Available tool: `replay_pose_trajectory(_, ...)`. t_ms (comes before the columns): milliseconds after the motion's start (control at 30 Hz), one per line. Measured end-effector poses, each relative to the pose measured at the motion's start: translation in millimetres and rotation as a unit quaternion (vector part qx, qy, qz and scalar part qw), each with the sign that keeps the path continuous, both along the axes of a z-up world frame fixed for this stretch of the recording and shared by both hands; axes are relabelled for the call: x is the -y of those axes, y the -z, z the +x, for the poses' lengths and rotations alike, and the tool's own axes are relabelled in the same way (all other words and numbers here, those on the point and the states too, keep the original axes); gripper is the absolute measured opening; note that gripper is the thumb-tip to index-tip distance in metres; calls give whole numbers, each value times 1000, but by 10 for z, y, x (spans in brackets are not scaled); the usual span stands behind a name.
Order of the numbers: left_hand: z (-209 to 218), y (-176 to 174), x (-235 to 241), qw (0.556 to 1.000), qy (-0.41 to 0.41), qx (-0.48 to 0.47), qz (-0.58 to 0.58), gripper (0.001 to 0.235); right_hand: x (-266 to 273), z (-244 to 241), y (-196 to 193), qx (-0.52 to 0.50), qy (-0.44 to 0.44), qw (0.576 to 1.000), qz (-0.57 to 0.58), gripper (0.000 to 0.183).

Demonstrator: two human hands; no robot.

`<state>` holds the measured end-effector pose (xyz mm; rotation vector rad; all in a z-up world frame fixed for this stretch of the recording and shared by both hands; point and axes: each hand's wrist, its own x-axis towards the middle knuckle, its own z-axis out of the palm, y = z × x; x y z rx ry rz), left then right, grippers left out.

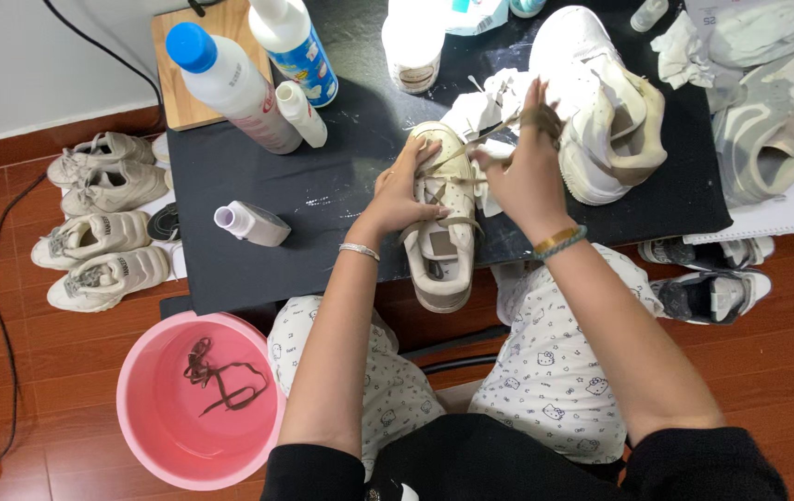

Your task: The person removes the laces from a white sneaker, places them in a pink basin, and then uses a toothbrush to scrub the shoe's surface. The person then re-laces the shoe.

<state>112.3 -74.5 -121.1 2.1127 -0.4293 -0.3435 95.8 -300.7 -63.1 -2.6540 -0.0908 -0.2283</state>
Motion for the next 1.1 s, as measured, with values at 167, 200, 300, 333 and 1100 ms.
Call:
replay_pose_trajectory(167, 31, 47, -9, 1000, -12, -26, 5, 127, -83, -28, 16, 57, -82, 980, -174, 79)
replay_pose_trajectory(200, 44, 44, -6, 1000, -3, -21, 9, 126, -117, -48, -52, 36, -93, 970, -223, 77)
replay_pose_trajectory(300, 41, 16, -20, 1000, 7, -1, -11, 124, -84, -13, -201, -86, -86, 960, -254, 94)
replay_pose_trajectory(333, 45, 5, -17, 1000, 8, 7, -23, 123, -25, 13, -214, -135, -77, 957, -245, 104)
replay_pose_trajectory(1100, 48, 45, -15, 1000, -1, -3, -7, 130, -255, -175, -644, -185, -294, 592, 727, 67)
